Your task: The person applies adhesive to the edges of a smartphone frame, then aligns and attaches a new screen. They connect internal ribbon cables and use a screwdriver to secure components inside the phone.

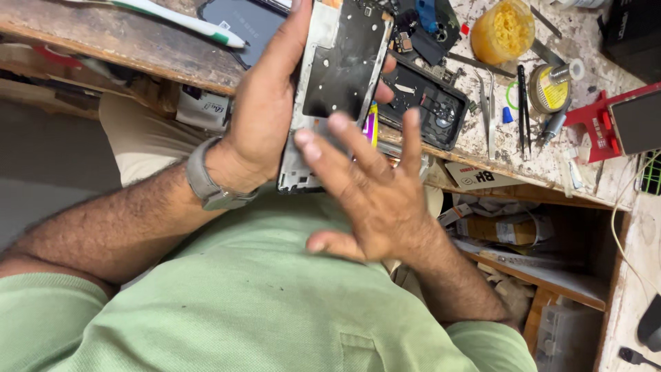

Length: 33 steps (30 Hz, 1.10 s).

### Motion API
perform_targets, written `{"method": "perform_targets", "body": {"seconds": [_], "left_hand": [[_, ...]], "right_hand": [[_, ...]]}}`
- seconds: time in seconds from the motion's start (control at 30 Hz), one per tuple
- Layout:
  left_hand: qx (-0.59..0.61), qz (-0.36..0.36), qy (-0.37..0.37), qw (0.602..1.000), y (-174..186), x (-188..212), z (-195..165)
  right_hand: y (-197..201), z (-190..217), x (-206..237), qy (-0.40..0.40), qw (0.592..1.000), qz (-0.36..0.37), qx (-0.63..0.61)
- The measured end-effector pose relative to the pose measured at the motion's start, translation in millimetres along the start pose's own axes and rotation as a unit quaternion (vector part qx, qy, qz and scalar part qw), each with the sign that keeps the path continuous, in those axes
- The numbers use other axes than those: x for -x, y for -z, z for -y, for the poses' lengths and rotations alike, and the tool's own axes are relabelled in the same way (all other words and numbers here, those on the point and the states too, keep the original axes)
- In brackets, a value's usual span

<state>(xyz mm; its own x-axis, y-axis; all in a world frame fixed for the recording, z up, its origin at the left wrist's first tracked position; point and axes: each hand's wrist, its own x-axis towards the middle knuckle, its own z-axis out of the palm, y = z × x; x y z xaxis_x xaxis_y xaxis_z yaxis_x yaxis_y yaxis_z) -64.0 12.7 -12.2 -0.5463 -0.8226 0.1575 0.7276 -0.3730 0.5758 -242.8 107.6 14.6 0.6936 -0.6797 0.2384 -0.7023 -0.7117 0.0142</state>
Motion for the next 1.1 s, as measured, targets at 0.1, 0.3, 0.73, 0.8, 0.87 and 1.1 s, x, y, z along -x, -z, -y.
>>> {"method": "perform_targets", "body": {"seconds": [0.1,0.3,0.73,0.8,0.87,1.1], "left_hand": [[-0.021,-0.008,0.0,1.0,-4,-1,-3],[-0.006,-0.019,0.021,1.0,-3,-1,-3],[0.095,0.013,0.086,0.992,-20,5,-49],[0.082,-0.012,0.088,0.993,-16,7,-53],[0.031,-0.025,0.091,0.995,-10,5,-50],[-0.087,-0.014,0.131,0.987,-26,2,-37]], "right_hand": [[-2,-3,-1,-0.04,0.998,-0.044,0.015],[1,2,7,-0.024,0.998,-0.009,-0.053],[26,-1,44,-0.1,0.947,-0.299,-0.068],[20,-20,57,-0.228,0.886,-0.402,-0.03],[17,-49,74,-0.332,0.817,-0.47,-0.027],[28,-123,134,-0.448,0.851,-0.271,-0.032]]}}
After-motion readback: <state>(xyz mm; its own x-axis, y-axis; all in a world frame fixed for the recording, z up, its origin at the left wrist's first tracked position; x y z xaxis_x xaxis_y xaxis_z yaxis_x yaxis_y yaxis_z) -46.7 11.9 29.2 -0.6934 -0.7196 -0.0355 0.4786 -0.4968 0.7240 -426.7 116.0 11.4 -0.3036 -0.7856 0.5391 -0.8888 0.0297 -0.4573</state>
